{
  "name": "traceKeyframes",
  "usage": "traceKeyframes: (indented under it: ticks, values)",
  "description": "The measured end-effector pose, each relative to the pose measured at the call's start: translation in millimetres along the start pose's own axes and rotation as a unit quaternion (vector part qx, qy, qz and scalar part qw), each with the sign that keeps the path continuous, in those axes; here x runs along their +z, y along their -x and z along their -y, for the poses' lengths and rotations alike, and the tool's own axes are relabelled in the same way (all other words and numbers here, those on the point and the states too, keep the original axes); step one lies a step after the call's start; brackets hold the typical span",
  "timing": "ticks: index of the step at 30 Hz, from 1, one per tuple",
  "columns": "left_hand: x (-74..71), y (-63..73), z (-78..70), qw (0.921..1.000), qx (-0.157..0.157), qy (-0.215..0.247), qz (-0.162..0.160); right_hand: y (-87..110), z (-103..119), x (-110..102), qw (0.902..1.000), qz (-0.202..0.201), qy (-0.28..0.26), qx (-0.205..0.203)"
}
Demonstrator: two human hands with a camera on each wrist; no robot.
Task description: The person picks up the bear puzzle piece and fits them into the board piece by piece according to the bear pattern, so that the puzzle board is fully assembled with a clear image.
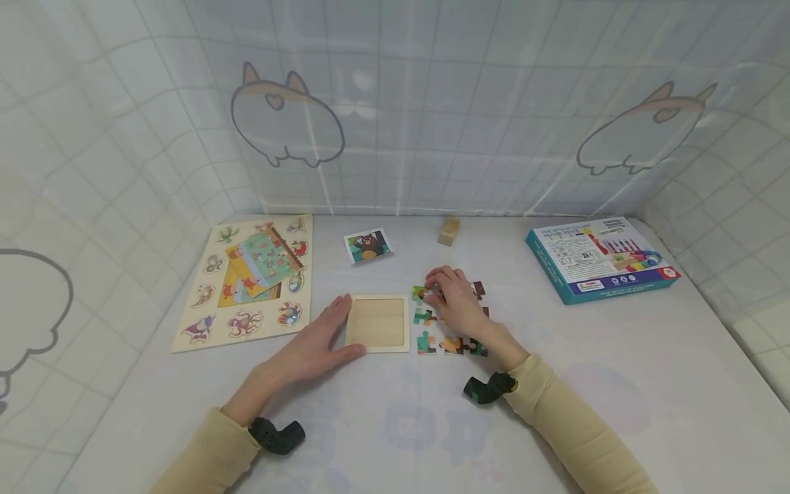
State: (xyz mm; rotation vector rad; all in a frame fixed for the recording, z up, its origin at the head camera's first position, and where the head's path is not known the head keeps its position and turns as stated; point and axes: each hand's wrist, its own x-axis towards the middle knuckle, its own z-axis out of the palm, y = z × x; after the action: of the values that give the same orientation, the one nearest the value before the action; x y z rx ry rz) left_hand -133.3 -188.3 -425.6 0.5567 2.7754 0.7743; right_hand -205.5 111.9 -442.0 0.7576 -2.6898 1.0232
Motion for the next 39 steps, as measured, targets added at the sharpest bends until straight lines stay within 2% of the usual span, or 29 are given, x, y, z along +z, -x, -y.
traceKeyframes:
  ticks: [7,16,22,39]
  values:
    - [-1.2,-0.1,2.7,0.9999,0.013,0.005,0.002,-0.7,3,-1,1.0,0.001,-0.006,0.007]
    - [-0.1,-0.9,2.5,0.9999,0.008,0.002,0.007,0.2,6,0,0.9996,0.001,-0.021,0.021]
    - [0.2,-1.2,4.2,1.0,0.005,-0.004,0.002,-0.5,18,4,0.9995,0.005,-0.026,0.016]
    - [1.6,-0.9,6.0,0.9999,0.005,-0.01,-0.002,-13.4,54,32,0.9966,0.054,-0.062,-0.003]
